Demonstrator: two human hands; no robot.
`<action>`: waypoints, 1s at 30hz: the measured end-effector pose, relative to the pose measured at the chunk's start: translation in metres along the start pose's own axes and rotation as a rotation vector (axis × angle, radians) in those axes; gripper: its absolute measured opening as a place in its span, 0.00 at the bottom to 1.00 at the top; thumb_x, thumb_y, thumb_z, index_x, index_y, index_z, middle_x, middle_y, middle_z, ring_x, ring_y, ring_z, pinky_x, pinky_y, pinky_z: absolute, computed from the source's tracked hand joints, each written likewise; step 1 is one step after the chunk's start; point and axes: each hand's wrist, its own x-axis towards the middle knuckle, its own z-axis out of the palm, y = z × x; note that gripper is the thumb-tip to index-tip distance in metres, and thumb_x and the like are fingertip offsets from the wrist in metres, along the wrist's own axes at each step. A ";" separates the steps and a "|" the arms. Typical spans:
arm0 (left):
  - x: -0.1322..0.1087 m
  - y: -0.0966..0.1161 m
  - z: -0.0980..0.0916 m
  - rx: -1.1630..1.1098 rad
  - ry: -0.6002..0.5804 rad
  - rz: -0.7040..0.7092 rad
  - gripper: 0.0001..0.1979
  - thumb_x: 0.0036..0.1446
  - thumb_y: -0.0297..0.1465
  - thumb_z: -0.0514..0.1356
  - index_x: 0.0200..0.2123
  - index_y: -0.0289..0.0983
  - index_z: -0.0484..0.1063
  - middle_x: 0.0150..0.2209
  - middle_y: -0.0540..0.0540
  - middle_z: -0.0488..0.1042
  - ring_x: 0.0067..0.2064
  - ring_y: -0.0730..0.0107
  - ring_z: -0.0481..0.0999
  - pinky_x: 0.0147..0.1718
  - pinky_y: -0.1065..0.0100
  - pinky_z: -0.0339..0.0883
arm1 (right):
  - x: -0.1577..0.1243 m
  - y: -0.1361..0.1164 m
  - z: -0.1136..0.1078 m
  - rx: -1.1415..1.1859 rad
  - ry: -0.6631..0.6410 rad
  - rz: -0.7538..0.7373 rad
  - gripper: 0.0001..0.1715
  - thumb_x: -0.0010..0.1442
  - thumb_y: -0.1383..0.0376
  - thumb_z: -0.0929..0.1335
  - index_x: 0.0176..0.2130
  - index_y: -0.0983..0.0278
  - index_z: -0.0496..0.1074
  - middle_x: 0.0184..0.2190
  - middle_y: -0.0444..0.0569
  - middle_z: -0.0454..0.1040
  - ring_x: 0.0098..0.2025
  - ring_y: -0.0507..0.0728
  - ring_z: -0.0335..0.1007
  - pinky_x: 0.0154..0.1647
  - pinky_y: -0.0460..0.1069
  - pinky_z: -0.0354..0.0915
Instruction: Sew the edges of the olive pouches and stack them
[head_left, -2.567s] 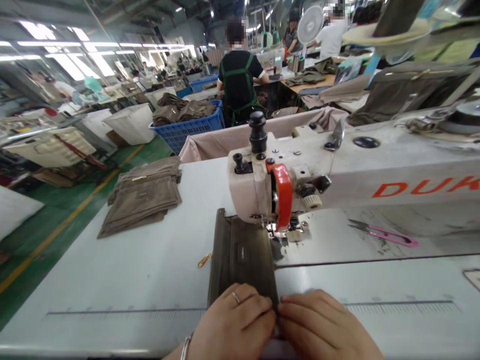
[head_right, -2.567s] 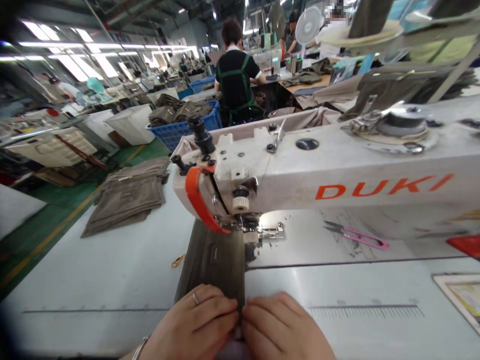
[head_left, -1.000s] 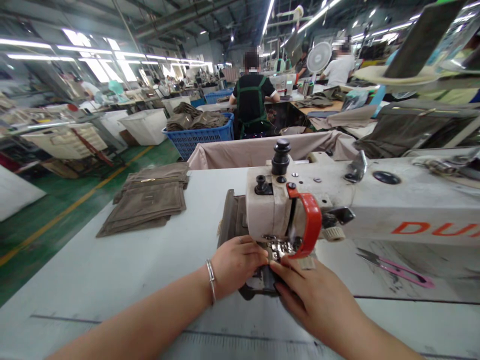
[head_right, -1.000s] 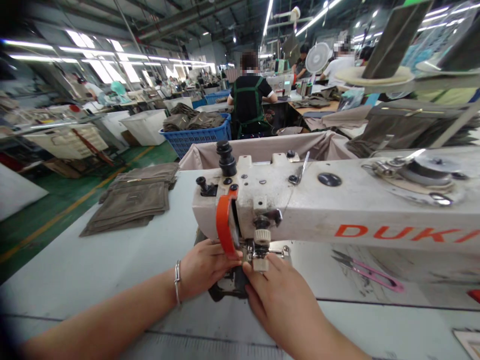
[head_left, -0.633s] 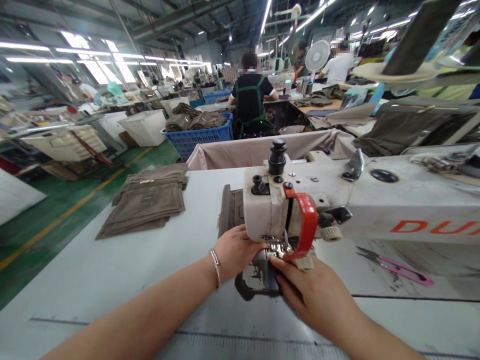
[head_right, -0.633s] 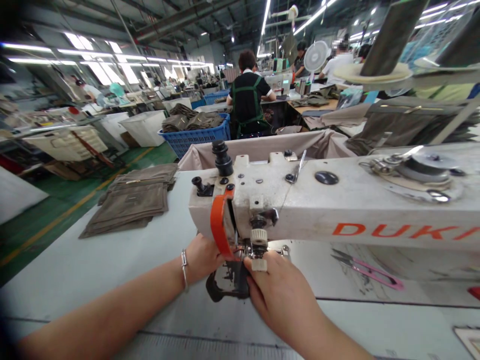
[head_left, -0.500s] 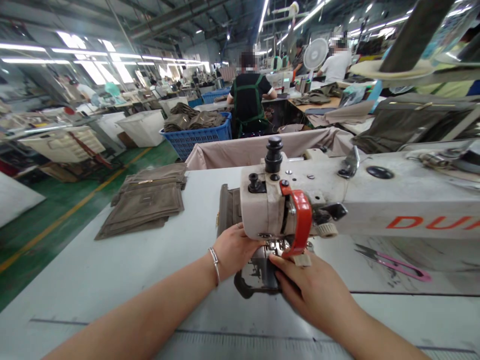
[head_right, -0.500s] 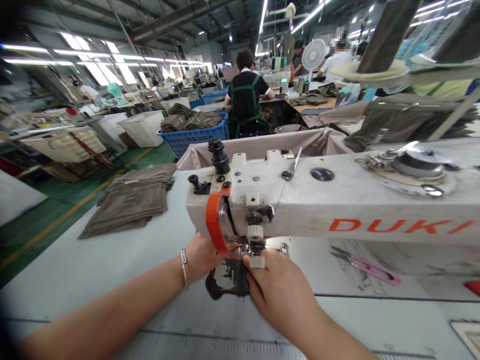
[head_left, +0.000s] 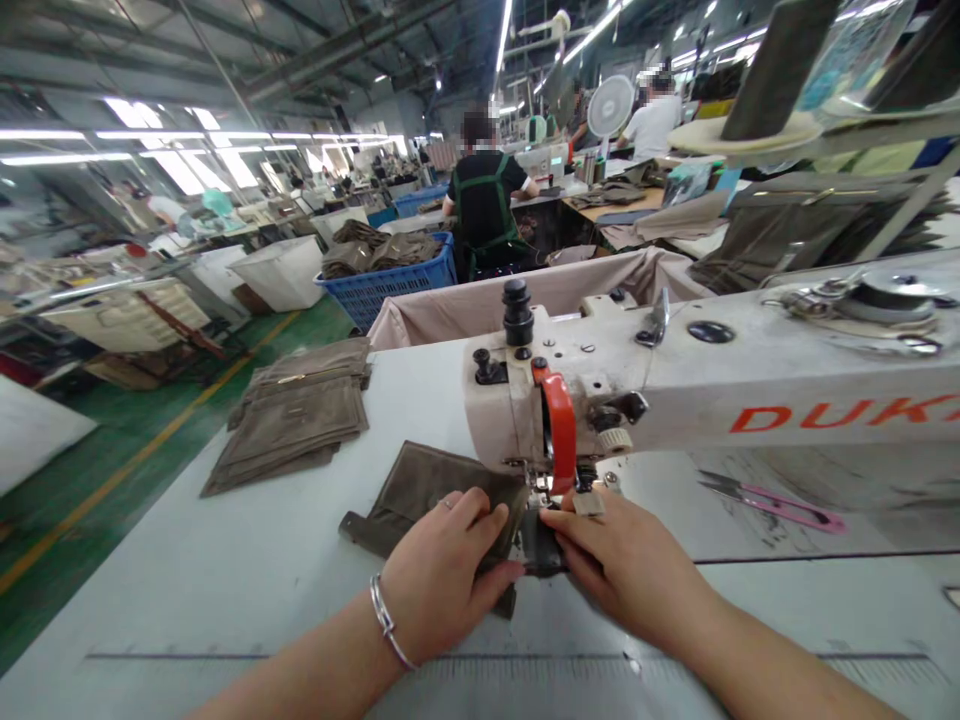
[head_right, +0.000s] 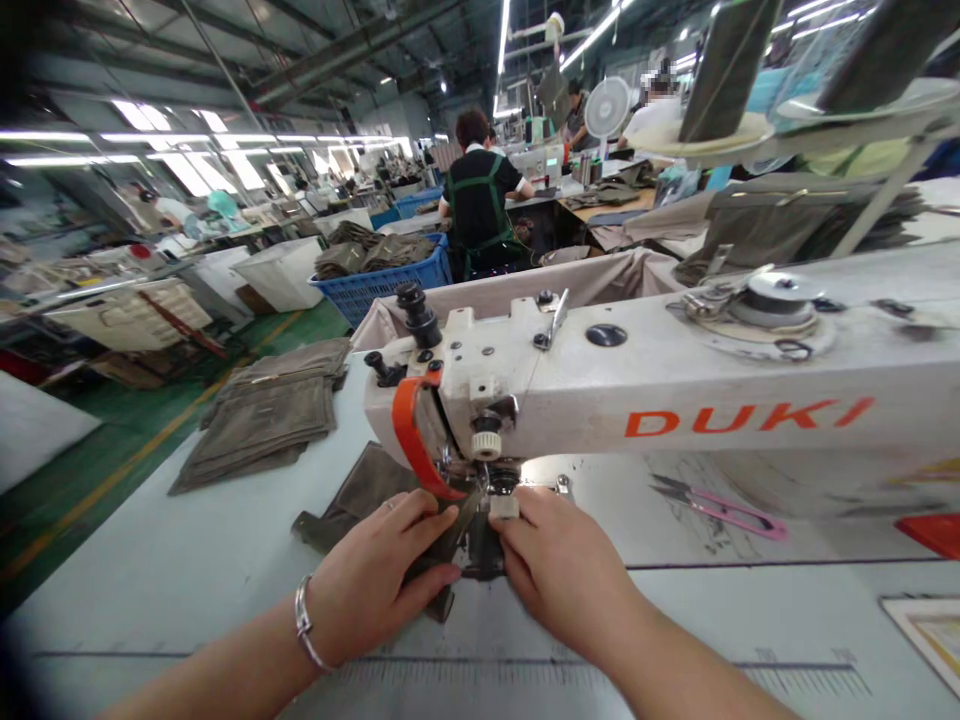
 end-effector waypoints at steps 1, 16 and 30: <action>-0.003 -0.001 0.001 0.001 0.005 0.007 0.22 0.60 0.38 0.59 0.54 0.33 0.66 0.45 0.39 0.67 0.45 0.55 0.68 0.46 0.51 0.68 | 0.000 0.000 0.000 -0.001 0.007 -0.005 0.16 0.61 0.70 0.63 0.48 0.63 0.72 0.39 0.53 0.73 0.44 0.60 0.67 0.43 0.56 0.68; -0.029 0.039 0.024 0.015 0.170 0.177 0.23 0.53 0.25 0.59 0.54 0.33 0.65 0.56 0.37 0.65 0.57 0.49 0.63 0.55 0.44 0.64 | -0.006 0.002 -0.017 0.132 -0.151 -0.164 0.15 0.56 0.73 0.65 0.41 0.59 0.74 0.38 0.46 0.71 0.38 0.56 0.65 0.40 0.53 0.63; -0.017 0.032 0.030 -0.171 0.211 0.237 0.19 0.53 0.25 0.57 0.49 0.31 0.69 0.50 0.41 0.72 0.53 0.58 0.69 0.58 0.58 0.64 | -0.011 -0.001 -0.008 0.108 -0.039 -0.215 0.21 0.57 0.76 0.62 0.48 0.63 0.71 0.46 0.49 0.75 0.44 0.58 0.70 0.46 0.55 0.67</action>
